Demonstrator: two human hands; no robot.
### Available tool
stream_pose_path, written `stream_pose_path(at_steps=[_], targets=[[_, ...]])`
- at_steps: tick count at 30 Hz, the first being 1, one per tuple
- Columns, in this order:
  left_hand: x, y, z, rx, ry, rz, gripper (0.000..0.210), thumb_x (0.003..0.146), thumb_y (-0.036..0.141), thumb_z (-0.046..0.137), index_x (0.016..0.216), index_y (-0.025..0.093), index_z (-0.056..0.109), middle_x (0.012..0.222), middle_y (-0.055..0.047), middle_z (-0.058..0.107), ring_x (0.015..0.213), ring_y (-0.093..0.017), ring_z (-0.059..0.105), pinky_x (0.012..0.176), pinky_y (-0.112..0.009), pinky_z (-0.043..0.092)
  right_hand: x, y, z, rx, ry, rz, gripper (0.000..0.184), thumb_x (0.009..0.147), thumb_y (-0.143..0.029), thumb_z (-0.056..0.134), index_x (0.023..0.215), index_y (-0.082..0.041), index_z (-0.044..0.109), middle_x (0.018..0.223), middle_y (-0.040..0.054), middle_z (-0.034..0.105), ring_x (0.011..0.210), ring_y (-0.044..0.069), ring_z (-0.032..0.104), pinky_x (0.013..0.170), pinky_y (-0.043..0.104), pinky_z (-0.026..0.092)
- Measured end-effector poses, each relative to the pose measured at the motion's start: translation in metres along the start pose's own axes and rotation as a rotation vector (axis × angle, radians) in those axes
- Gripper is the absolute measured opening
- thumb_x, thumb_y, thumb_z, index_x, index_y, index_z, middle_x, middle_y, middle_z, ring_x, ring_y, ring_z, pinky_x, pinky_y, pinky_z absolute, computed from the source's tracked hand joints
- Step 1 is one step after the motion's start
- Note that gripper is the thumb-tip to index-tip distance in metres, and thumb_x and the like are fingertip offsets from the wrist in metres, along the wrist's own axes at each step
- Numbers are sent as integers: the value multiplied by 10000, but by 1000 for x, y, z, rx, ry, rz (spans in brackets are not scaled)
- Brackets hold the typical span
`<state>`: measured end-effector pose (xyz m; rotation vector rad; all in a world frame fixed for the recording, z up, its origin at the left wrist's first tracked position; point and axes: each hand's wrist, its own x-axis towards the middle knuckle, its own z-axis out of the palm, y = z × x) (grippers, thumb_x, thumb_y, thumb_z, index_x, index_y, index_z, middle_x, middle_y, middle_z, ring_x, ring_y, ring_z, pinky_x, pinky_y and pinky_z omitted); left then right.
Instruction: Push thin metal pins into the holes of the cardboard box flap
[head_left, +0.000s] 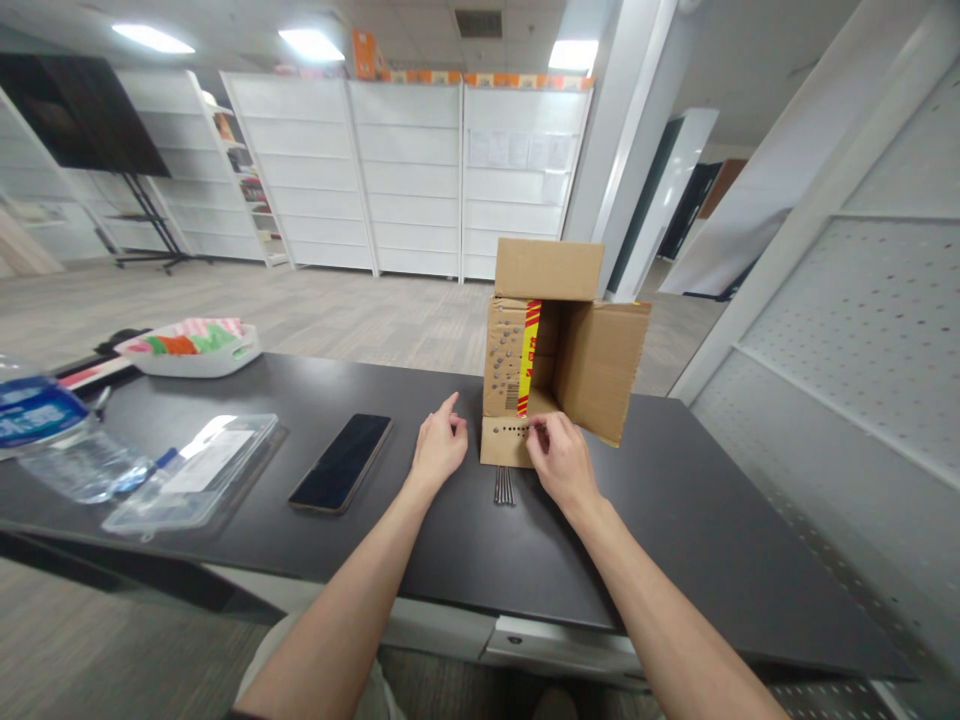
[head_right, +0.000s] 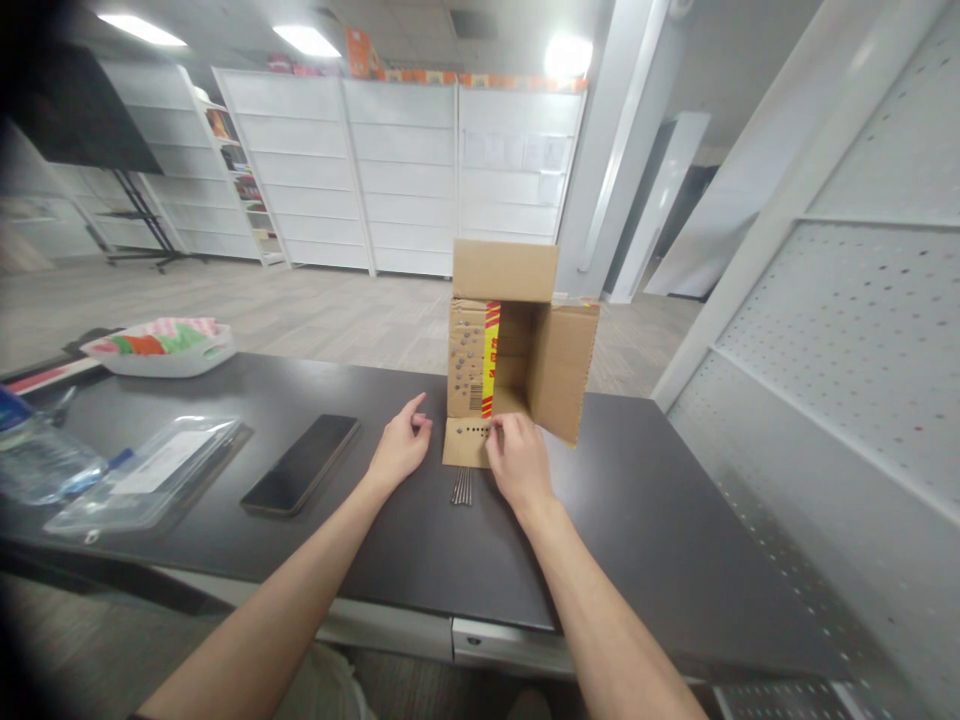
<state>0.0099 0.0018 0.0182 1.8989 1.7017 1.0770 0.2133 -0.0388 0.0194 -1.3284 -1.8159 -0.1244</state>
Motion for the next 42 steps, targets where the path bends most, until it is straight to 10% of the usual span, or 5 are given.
stream_pose_path(at_steps=[21, 42], targets=[[0, 0, 1, -6, -7, -8, 560, 871, 160, 494, 1429, 130, 462, 965, -68, 754, 1113, -206, 661, 1102, -400, 425, -3, -5, -15, 76, 189, -76, 80, 919, -272, 556, 896, -203, 589, 826, 42, 655, 750, 187, 596, 720, 333, 436], [-1, 0, 2, 8, -13, 10, 564, 869, 143, 496, 1431, 114, 456, 976, -76, 758, 1095, -204, 658, 1100, -391, 407, -30, -24, -49, 228, -235, -11, 68, 917, -247, 542, 865, -214, 571, 792, 16, 632, 728, 169, 587, 674, 285, 455]])
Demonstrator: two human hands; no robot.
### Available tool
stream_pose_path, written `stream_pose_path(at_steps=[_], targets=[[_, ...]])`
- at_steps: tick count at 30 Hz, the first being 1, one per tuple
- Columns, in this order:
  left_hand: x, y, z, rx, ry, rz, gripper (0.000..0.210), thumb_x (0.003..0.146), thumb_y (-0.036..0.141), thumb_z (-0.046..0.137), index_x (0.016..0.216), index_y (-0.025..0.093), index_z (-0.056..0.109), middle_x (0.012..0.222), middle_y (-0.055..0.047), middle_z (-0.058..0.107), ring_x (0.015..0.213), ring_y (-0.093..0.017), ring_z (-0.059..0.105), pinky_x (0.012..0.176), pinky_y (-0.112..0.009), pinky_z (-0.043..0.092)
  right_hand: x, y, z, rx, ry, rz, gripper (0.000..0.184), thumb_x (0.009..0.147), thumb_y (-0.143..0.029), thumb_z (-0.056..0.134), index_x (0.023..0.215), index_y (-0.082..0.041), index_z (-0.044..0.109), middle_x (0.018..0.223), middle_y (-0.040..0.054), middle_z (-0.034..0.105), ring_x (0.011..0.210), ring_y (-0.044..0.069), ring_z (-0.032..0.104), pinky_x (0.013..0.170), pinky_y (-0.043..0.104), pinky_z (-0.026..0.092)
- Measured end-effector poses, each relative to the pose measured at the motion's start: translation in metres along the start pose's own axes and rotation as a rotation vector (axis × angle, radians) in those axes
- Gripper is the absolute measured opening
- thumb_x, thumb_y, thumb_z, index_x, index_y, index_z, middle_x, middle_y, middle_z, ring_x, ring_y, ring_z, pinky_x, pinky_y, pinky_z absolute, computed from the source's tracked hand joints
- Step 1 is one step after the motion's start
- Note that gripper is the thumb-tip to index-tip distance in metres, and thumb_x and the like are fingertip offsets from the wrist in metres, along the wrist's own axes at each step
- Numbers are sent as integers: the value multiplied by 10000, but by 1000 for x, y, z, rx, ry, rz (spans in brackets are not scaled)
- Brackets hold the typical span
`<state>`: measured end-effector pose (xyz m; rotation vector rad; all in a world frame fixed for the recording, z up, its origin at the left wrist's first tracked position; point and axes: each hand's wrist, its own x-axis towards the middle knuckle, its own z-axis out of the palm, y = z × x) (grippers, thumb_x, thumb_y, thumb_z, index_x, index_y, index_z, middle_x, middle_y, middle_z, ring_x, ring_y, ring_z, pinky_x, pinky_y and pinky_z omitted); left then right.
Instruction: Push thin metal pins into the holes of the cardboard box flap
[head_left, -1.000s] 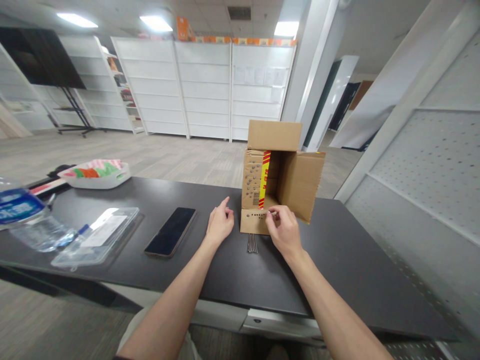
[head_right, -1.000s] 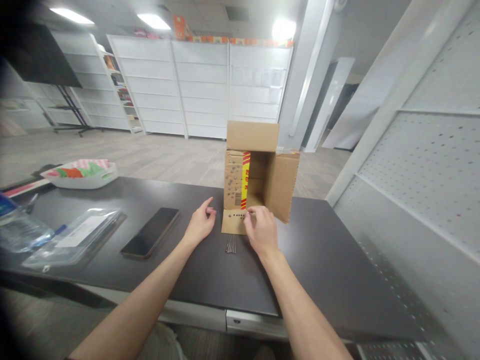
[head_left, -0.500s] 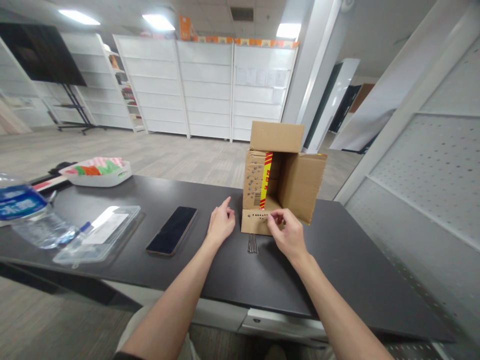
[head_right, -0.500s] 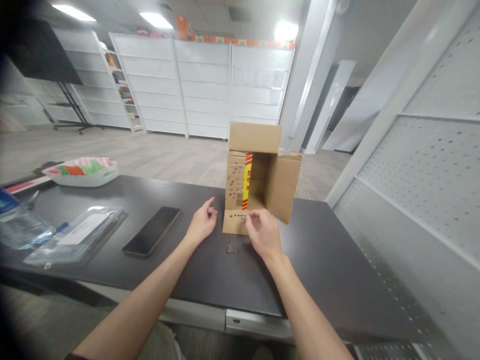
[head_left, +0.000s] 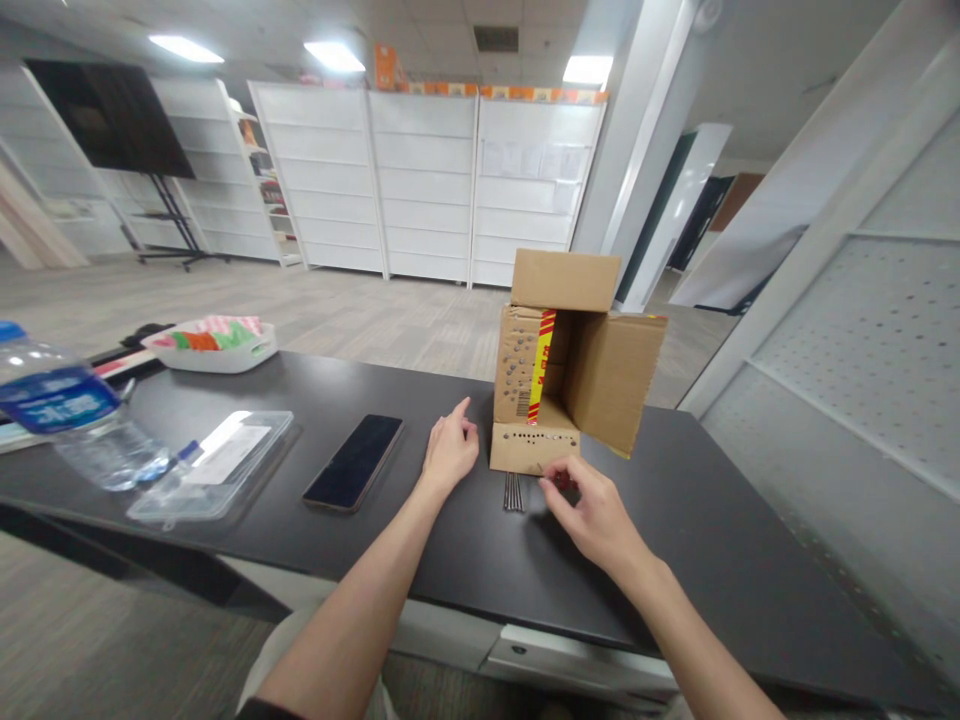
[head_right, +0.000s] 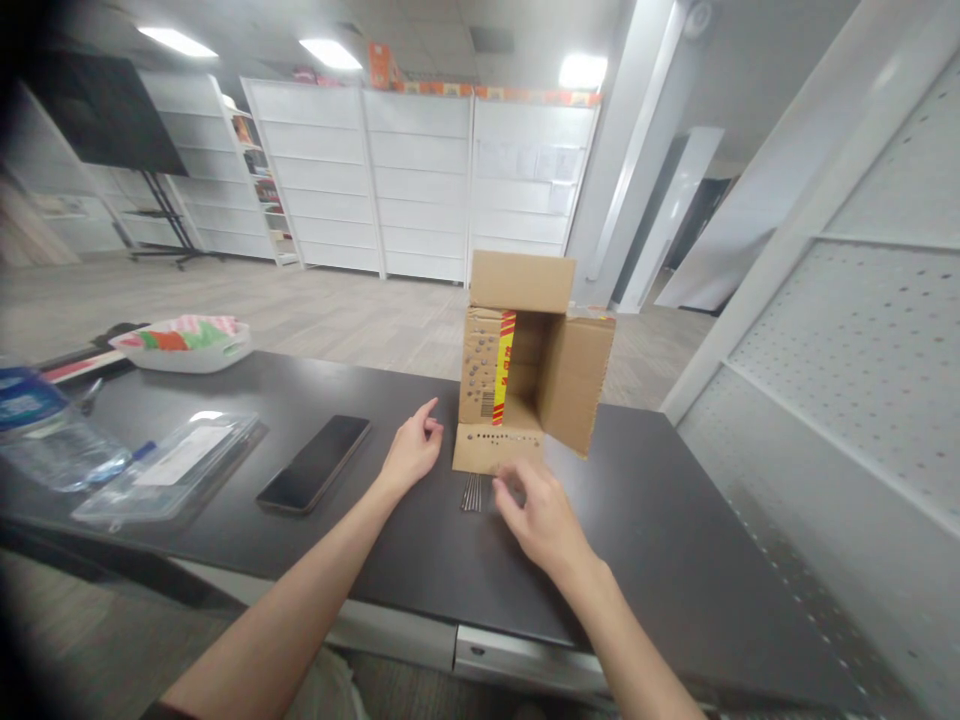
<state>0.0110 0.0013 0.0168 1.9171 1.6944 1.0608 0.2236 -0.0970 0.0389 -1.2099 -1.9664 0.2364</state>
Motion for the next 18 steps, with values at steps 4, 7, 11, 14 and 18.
stream_pose_path(at_steps=[4, 7, 11, 14, 18], targets=[[0, 2, -1, 7, -11, -11, 559, 872, 140, 492, 1429, 105, 454, 994, -83, 756, 1111, -207, 654, 1103, -392, 405, -14, -5, 4, -22, -64, -20, 64, 923, -196, 521, 876, -220, 557, 806, 19, 611, 747, 174, 573, 691, 293, 457], [0, 2, -2, 11, -12, -13, 565, 864, 133, 497, 1427, 112, 458, 997, -77, 755, 1117, -205, 652, 1114, -395, 396, -20, -9, 8, -42, -114, -41, 77, 926, -172, 511, 881, -225, 545, 845, 28, 611, 785, 184, 574, 710, 300, 463], [0, 2, -2, 6, -11, -8, 577, 853, 128, 503, 1428, 110, 455, 991, -74, 758, 1116, -208, 651, 1124, -408, 387, -22, -13, 11, -50, -173, -75, 114, 922, -132, 498, 887, -229, 546, 881, 36, 616, 828, 194, 581, 739, 308, 472], [0, 1, -2, 3, -7, -6, 576, 854, 132, 503, 1428, 126, 458, 982, -62, 758, 1110, -203, 654, 1128, -405, 383, -21, -15, 12, -63, -195, -96, 131, 917, -116, 495, 884, -228, 553, 875, 37, 618, 830, 196, 582, 741, 310, 472], [0, 1, -1, -3, -5, -9, 587, 847, 126, 506, 1432, 128, 455, 970, -58, 757, 1111, -200, 657, 1131, -400, 382, -21, -15, 13, -78, -211, -89, 133, 908, -104, 506, 884, -224, 559, 879, 35, 625, 832, 195, 583, 742, 310, 466]])
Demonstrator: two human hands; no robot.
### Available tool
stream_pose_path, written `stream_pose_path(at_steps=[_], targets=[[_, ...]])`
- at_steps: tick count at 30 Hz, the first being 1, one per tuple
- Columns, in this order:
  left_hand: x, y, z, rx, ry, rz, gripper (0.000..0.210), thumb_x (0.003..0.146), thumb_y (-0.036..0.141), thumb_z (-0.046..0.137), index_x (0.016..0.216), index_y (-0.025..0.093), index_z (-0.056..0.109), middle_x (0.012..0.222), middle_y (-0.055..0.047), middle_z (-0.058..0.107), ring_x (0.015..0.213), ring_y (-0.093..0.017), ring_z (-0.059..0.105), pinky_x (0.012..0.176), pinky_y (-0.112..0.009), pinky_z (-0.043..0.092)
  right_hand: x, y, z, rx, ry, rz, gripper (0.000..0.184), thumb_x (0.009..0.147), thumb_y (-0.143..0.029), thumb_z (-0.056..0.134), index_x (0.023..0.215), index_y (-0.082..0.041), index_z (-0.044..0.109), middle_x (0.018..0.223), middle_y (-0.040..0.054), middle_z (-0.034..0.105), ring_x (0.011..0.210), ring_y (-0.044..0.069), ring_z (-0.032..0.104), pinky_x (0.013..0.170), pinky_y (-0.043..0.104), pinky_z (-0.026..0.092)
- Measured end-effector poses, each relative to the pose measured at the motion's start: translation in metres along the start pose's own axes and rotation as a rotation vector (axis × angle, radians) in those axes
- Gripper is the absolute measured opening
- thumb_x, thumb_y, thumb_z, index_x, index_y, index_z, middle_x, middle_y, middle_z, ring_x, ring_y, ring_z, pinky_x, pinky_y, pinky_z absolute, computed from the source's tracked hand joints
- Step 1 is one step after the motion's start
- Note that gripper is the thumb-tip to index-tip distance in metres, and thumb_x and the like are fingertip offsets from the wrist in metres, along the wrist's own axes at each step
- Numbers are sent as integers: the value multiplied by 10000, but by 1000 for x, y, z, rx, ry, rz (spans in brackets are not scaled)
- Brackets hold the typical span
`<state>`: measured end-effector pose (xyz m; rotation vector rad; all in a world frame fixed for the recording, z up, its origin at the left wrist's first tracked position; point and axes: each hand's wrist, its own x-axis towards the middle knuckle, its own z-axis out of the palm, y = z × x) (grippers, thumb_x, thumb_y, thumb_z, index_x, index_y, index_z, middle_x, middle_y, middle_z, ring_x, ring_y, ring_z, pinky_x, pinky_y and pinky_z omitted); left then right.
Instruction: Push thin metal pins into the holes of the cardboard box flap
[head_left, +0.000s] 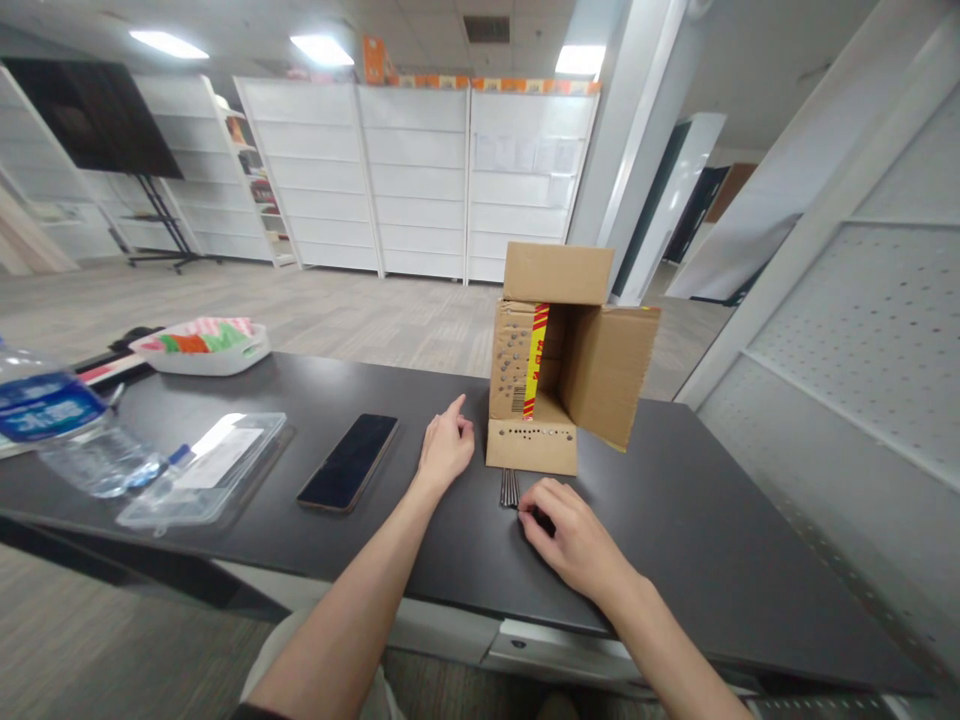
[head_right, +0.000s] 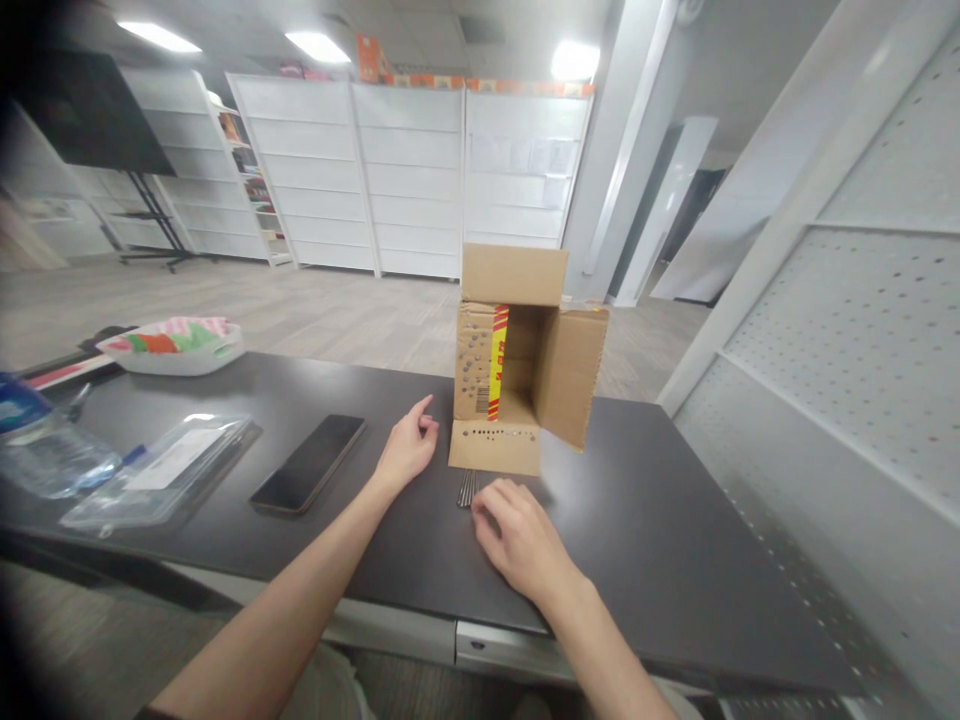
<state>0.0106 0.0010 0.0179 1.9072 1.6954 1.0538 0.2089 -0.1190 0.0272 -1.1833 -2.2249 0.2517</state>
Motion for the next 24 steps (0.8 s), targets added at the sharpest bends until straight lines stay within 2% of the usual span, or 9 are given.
stream_pose_path(at_steps=[24], targets=[[0, 2, -1, -3, 2, -9, 579, 848, 125, 506, 1425, 122, 465, 969, -68, 756, 1111, -203, 660, 1130, -404, 389, -1, 5, 4, -24, -33, -17, 164, 900, -72, 519, 916, -218, 593, 925, 37, 654, 871, 204, 579, 761, 333, 432]])
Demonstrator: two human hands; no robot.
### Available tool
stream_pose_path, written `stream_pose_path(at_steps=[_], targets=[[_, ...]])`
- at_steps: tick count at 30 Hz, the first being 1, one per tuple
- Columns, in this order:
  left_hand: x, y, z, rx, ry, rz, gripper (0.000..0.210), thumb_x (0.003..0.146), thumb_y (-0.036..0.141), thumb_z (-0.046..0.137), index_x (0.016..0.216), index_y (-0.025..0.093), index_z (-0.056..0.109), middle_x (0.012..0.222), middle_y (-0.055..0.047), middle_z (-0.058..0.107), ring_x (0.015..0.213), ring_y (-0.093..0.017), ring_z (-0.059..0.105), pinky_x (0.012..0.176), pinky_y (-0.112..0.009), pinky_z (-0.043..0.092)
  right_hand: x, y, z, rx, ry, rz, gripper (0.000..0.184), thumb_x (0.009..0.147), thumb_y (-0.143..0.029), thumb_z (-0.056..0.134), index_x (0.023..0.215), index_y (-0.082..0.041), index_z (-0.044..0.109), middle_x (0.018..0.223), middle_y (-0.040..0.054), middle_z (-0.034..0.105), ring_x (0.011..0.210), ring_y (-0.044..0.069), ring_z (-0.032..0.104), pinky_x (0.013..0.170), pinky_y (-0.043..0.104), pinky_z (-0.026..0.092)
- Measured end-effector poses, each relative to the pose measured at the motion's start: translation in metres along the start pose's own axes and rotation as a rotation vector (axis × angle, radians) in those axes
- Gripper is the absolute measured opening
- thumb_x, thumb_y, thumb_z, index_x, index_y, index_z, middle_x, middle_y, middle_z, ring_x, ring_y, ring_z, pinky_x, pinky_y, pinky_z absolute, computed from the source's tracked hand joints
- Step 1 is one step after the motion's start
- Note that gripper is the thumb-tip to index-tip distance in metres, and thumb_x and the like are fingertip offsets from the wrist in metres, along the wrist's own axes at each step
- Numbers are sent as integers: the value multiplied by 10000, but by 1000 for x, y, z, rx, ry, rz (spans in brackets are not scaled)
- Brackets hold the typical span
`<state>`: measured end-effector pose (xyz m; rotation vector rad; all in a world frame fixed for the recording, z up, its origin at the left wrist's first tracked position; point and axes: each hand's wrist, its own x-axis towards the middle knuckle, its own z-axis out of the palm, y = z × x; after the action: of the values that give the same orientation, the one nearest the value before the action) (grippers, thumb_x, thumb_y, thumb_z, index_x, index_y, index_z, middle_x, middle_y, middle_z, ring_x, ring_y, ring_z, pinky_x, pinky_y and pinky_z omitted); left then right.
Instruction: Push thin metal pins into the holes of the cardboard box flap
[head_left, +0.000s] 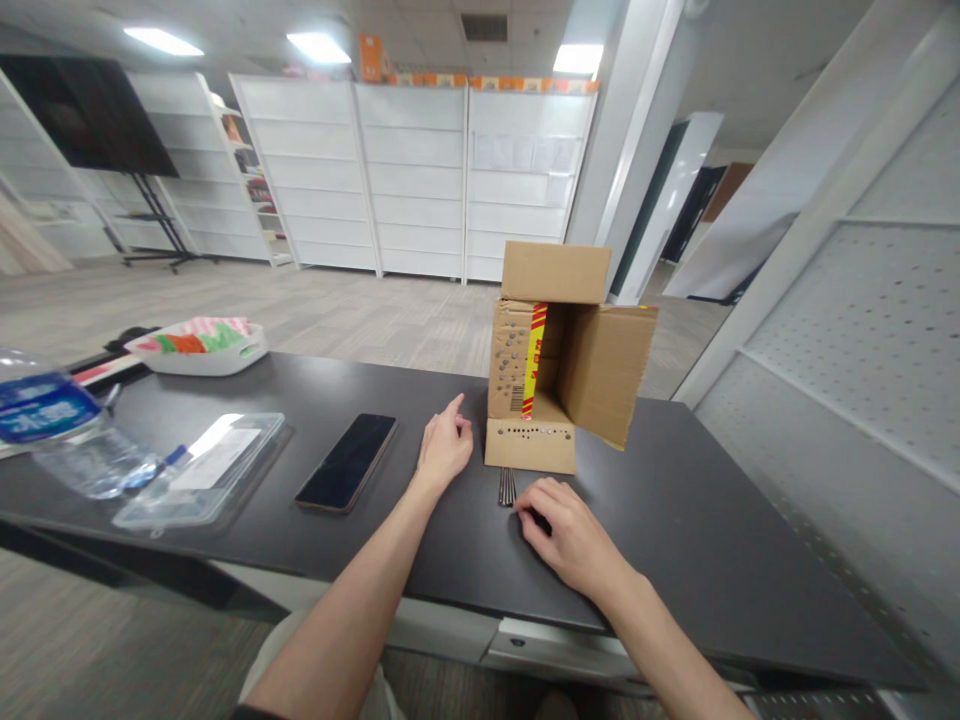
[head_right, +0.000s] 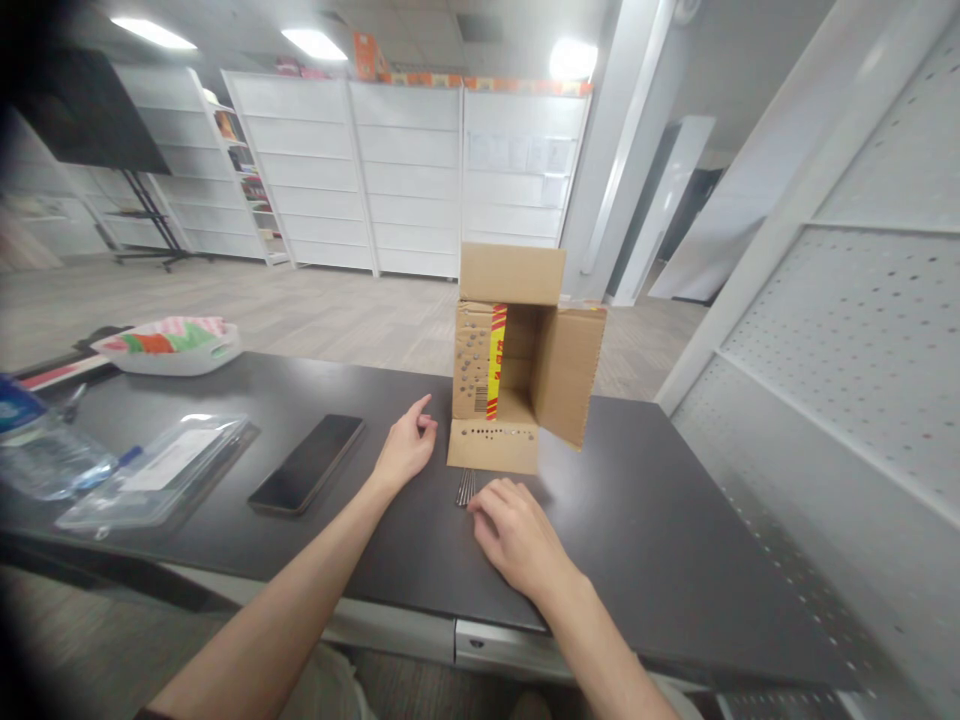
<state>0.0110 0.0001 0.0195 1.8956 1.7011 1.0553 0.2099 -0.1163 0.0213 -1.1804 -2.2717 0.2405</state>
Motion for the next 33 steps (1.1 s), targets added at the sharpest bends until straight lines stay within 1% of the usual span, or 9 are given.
stream_pose_path(at_steps=[15, 23, 33], targets=[[0, 3, -1, 9, -10, -10, 564, 866, 133, 498, 1429, 119, 456, 1006, -72, 756, 1105, -190, 661, 1113, -376, 407, -1, 0, 2, -9, 1, 29, 145, 889, -69, 535, 895, -201, 593, 895, 44, 641, 863, 209, 573, 765, 331, 427], [-1, 4, -2, 11, -7, -13, 557, 871, 140, 491, 1426, 107, 461, 1006, -80, 755, 1103, -198, 663, 1104, -380, 418, -2, 2, 3, 9, 61, 45, 144, 899, -78, 526, 907, -207, 590, 905, 48, 638, 867, 216, 571, 772, 338, 428], [0, 1, 0, -2, -1, -1, 565, 861, 133, 497, 1424, 105, 462, 987, -76, 758, 1110, -208, 660, 1116, -409, 407, -1, 1, 3, -15, 12, 76, 145, 891, -73, 534, 899, -207, 587, 900, 36, 639, 860, 210, 568, 766, 336, 410]])
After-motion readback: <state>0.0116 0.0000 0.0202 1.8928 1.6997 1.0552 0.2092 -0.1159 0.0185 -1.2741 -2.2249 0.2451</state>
